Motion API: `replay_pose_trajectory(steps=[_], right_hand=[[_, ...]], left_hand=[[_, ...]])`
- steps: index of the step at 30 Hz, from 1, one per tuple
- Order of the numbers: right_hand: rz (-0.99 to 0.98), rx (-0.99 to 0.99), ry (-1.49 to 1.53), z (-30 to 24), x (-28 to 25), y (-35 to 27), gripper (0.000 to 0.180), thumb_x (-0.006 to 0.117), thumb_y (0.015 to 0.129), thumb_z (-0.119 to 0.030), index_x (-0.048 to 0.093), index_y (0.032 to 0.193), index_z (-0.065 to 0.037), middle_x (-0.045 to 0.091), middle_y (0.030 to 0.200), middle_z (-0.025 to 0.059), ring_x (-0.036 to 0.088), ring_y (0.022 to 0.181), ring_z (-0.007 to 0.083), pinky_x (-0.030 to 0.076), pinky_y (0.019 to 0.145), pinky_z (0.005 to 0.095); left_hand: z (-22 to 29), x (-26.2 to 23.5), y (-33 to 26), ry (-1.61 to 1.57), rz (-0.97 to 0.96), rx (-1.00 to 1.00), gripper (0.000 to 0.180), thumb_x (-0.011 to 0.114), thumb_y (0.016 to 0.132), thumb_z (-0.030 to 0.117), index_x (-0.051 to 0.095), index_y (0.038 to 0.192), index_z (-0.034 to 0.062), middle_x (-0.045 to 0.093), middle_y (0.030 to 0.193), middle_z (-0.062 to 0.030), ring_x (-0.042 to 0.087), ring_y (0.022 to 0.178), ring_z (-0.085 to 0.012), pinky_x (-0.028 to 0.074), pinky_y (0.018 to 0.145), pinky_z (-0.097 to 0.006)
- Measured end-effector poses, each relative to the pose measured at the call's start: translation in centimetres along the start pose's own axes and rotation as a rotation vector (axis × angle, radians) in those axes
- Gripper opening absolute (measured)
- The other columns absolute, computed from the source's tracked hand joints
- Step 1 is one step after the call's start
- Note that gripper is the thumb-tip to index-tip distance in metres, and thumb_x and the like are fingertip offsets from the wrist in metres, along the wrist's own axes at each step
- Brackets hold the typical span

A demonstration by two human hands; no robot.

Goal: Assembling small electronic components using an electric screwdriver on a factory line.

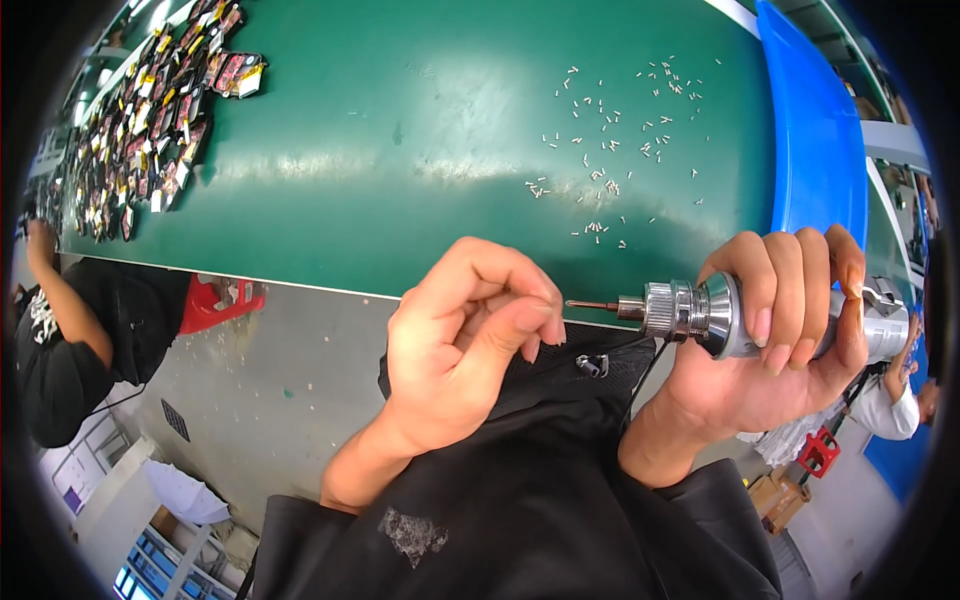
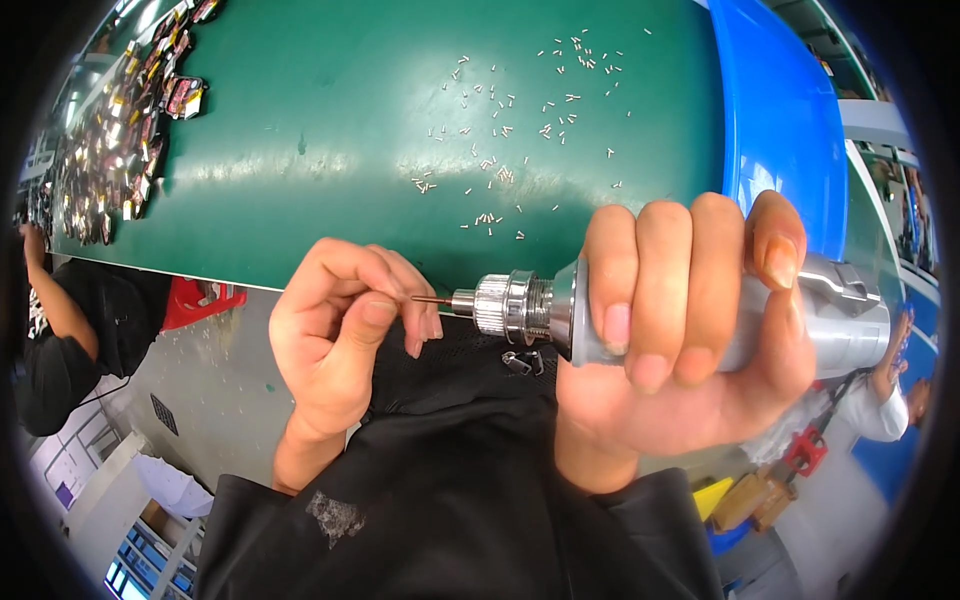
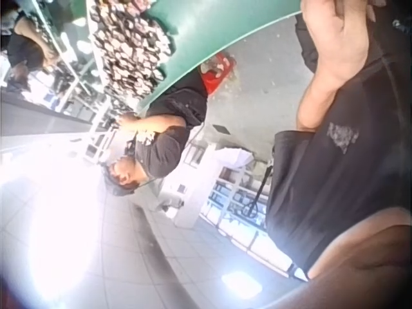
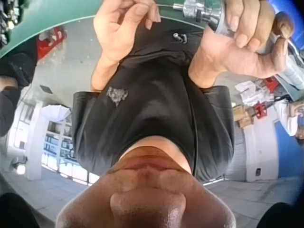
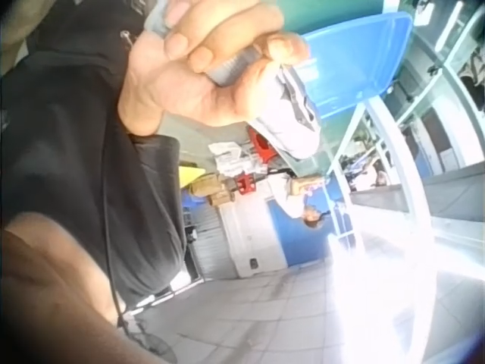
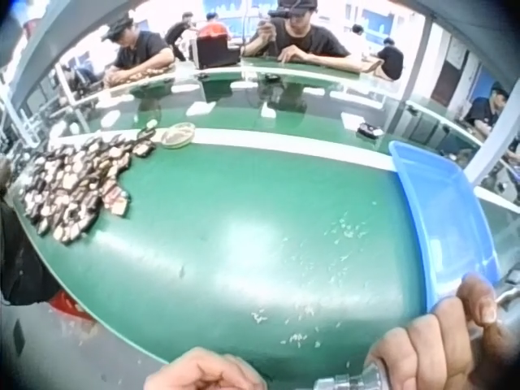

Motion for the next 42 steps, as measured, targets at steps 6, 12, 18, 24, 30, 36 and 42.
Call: replay_pose_trajectory(steps=[6, 12, 18, 24, 30, 36, 42], right_hand=[[0.008, 0.001, 0.019, -0.1, 0.0, -0.1, 0.012, 0.054, 0.081, -0.01, 0.045, 0.089, -0.007, 0.038, 0.052, -0.0039, 0.038, 0.046, 0.0074, 0.037, 0.054, 0.024], [0.012, 0.003, 0.036, 0.5, 0.3, -0.2, 0.012, 0.054, 0.082, -0.009, 0.045, 0.089, -0.007, 0.039, 0.052, -0.004, 0.037, 0.045, 0.0071, 0.037, 0.054, 0.024], [-0.004, 0.017, 0.016, 0.4, 0.3, -0.3, 0.012, 0.053, 0.081, -0.009, 0.046, 0.09, -0.007, 0.039, 0.052, -0.0041, 0.037, 0.045, 0.0071, 0.037, 0.055, 0.0238], [0.012, 0.023, 0.031, 0.4, 0.0, -0.3, 0.012, 0.054, 0.08, -0.009, 0.046, 0.089, -0.007, 0.039, 0.051, -0.0041, 0.037, 0.045, 0.007, 0.037, 0.055, 0.0236], [-0.008, 0.014, 0.015, 0.2, 0.2, -0.6, 0.011, 0.054, 0.08, -0.009, 0.046, 0.088, -0.007, 0.039, 0.051, -0.0041, 0.038, 0.045, 0.007, 0.037, 0.055, 0.0237], [-0.002, -0.006, -0.013, 0.2, 0.1, -0.8, 0.01, 0.053, 0.082, -0.01, 0.046, 0.088, -0.006, 0.04, 0.052, -0.004, 0.038, 0.045, 0.0076, 0.037, 0.054, 0.0241], [0.053, 0.03, 0.041, 0.7, -0.9, -0.3, 0.008, 0.051, 0.084, -0.011, 0.047, 0.089, -0.006, 0.039, 0.052, -0.0039, 0.038, 0.045, 0.0081, 0.036, 0.054, 0.0244]], left_hand=[[-0.3, -0.2, 0.3, -0.168, 0.008, -0.035, 0.017, 0.051, 0.097, 0.014, 0.045, 0.092, -0.0006, 0.054, 0.07, -0.014, 0.052, 0.057, -0.019, 0.047, 0.053, -0.029], [-0.5, 0.8, 0.2, -0.387, -0.076, -0.075, 0.021, 0.047, 0.099, 0.018, 0.043, 0.087, 0.0005, 0.055, 0.071, -0.0127, 0.05, 0.059, -0.0139, 0.047, 0.062, -0.029], [-0.6, 1.2, 0.2, -0.38, -0.08, -0.084, 0.021, 0.047, 0.099, 0.017, 0.044, 0.087, 0.0004, 0.055, 0.072, -0.0129, 0.049, 0.059, -0.0133, 0.047, 0.061, -0.028], [-0.7, 1.1, 0.2, -0.374, -0.081, -0.058, 0.02, 0.047, 0.099, 0.016, 0.045, 0.087, -0.0005, 0.055, 0.074, -0.0139, 0.049, 0.06, -0.0129, 0.046, 0.06, -0.027], [-0.5, 1.2, 0.0, -0.344, -0.055, -0.023, 0.019, 0.05, 0.098, 0.014, 0.046, 0.087, -0.0013, 0.057, 0.076, -0.014, 0.049, 0.062, -0.0117, 0.044, 0.058, -0.024], [0.4, 1.0, -0.6, 0.093, 0.043, 0.198, 0.01, 0.055, 0.093, 0.001, 0.049, 0.086, -0.0027, 0.057, 0.07, -0.0095, 0.049, 0.06, -0.0103, 0.041, 0.053, -0.022], [0.3, 1.1, -0.1, 0.175, 0.027, 0.233, 0.007, 0.057, 0.089, -0.005, 0.05, 0.086, -0.0038, 0.057, 0.069, -0.0086, 0.053, 0.061, -0.0126, 0.042, 0.054, -0.023]])
Point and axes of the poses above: each hand's wrist, its own y-axis towards the middle knuckle, its own x-axis out of the palm, z = x × y, the point moved 7 cm from there along y, towards the middle knuckle
